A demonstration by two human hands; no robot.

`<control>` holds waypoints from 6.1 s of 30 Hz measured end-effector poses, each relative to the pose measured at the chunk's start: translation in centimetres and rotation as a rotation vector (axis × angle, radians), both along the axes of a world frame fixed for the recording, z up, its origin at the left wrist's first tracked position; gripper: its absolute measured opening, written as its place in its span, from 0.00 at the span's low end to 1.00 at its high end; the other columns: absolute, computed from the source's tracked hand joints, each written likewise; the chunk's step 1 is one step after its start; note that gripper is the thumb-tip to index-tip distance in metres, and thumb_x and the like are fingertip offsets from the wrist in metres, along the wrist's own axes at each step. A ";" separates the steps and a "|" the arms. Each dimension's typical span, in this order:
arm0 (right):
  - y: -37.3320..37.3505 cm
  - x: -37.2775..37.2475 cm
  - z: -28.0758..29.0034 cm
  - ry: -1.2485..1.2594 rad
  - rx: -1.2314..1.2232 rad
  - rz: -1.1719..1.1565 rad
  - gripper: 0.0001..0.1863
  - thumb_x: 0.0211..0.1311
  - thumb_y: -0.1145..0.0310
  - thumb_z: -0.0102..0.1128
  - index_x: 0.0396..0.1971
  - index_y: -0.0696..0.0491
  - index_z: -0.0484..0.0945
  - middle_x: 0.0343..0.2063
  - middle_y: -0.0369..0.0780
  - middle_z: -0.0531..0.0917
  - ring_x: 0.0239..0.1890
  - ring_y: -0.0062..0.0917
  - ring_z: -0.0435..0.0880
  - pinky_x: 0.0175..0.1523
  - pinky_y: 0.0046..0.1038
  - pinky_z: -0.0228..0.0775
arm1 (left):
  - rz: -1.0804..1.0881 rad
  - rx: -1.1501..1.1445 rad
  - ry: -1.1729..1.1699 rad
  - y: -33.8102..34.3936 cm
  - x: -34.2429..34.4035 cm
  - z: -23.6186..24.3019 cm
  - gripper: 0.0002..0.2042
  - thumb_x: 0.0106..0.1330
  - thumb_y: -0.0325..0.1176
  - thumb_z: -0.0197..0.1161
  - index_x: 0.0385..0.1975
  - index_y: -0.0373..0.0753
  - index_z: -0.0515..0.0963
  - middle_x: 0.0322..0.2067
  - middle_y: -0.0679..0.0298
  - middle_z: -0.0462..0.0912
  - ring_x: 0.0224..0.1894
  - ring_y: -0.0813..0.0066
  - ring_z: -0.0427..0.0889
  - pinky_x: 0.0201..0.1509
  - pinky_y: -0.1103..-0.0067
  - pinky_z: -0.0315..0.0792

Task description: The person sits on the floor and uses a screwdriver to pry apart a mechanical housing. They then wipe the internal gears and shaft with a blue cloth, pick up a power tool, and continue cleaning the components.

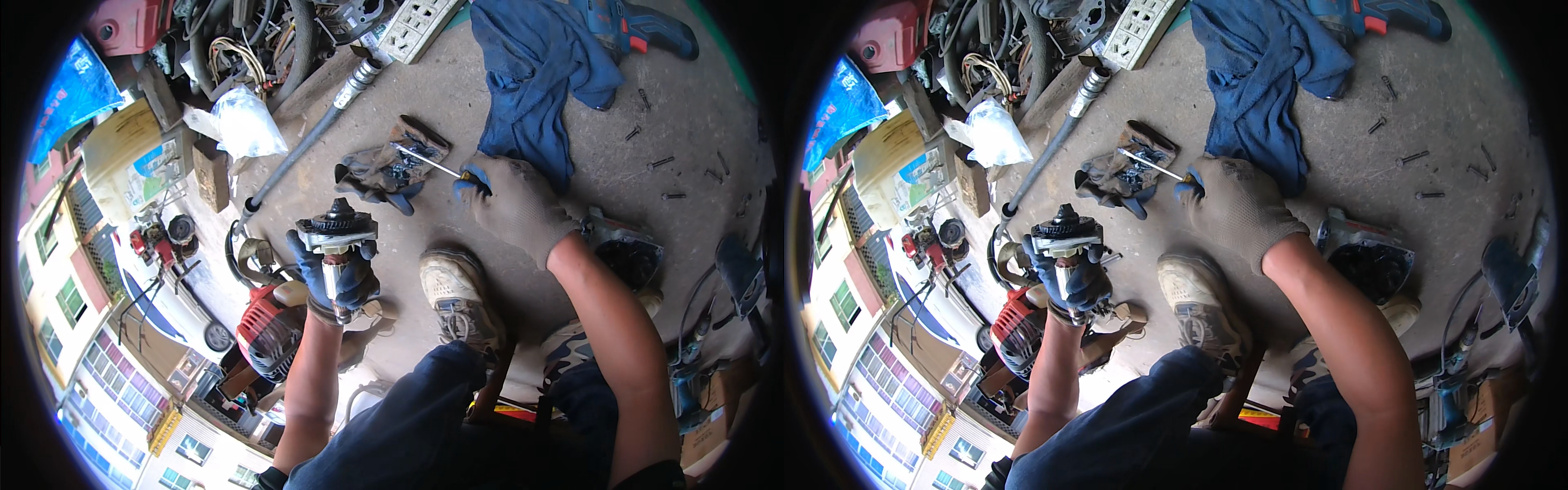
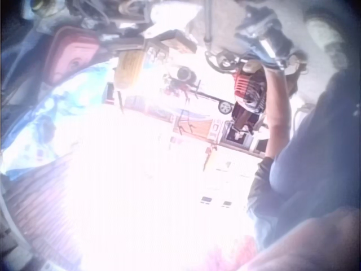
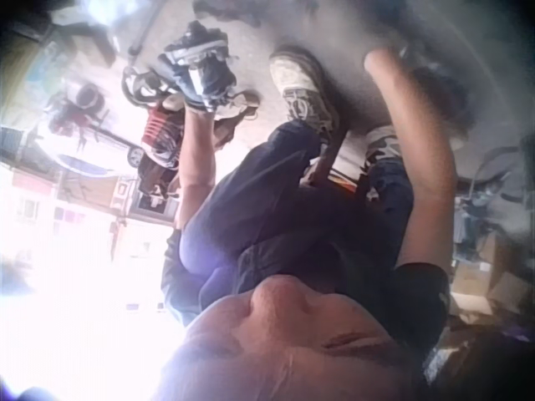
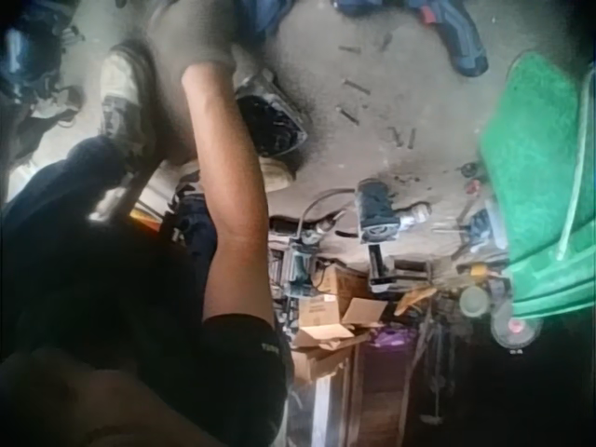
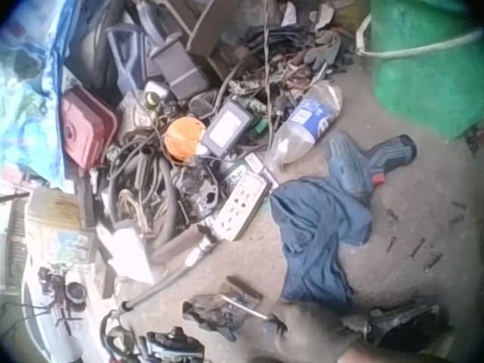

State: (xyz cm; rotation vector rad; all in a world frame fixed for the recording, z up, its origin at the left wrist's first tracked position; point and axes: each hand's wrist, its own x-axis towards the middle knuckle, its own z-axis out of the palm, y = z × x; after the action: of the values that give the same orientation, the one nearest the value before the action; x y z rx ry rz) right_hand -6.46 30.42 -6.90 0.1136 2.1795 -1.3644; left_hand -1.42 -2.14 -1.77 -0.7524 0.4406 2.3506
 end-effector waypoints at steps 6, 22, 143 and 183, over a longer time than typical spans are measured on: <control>0.6 -1.0 0.3 -0.079 0.099 0.042 0.16 0.68 0.62 0.64 0.44 0.61 0.82 0.37 0.56 0.86 0.41 0.50 0.88 0.45 0.46 0.80 | -0.050 0.032 -0.021 0.2 -0.1 0.1 0.50 0.65 0.79 0.51 0.78 0.47 0.59 0.50 0.39 0.79 0.15 0.73 0.75 0.13 0.75 0.69; 2.6 1.7 3.7 0.141 0.516 0.366 0.20 0.65 0.58 0.69 0.48 0.56 0.78 0.34 0.47 0.87 0.37 0.39 0.90 0.41 0.40 0.81 | 0.000 -0.215 -0.022 -0.6 1.2 0.8 0.59 0.59 0.84 0.50 0.77 0.36 0.58 0.60 0.39 0.77 0.39 0.52 0.86 0.37 0.63 0.84; 0.9 0.0 6.8 0.423 0.288 0.414 0.13 0.62 0.61 0.69 0.41 0.53 0.83 0.38 0.41 0.86 0.43 0.34 0.88 0.49 0.36 0.80 | -0.997 -1.462 0.544 4.6 -4.2 7.5 0.27 0.55 0.33 0.79 0.55 0.33 0.80 0.43 0.61 0.91 0.43 0.78 0.86 0.51 0.76 0.79; 2.7 1.6 3.9 0.163 0.370 0.350 0.18 0.61 0.60 0.71 0.44 0.55 0.81 0.40 0.49 0.84 0.42 0.44 0.87 0.45 0.43 0.80 | -0.481 -1.198 0.293 0.7 0.0 0.9 0.38 0.54 0.62 0.80 0.52 0.34 0.78 0.33 0.69 0.83 0.30 0.83 0.81 0.32 0.82 0.78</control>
State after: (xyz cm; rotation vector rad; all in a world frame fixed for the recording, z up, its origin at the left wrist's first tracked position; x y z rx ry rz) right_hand -4.83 33.11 -3.01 -0.2400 2.4259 -0.7943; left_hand -1.37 -1.40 -0.87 -0.6488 1.9820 1.5653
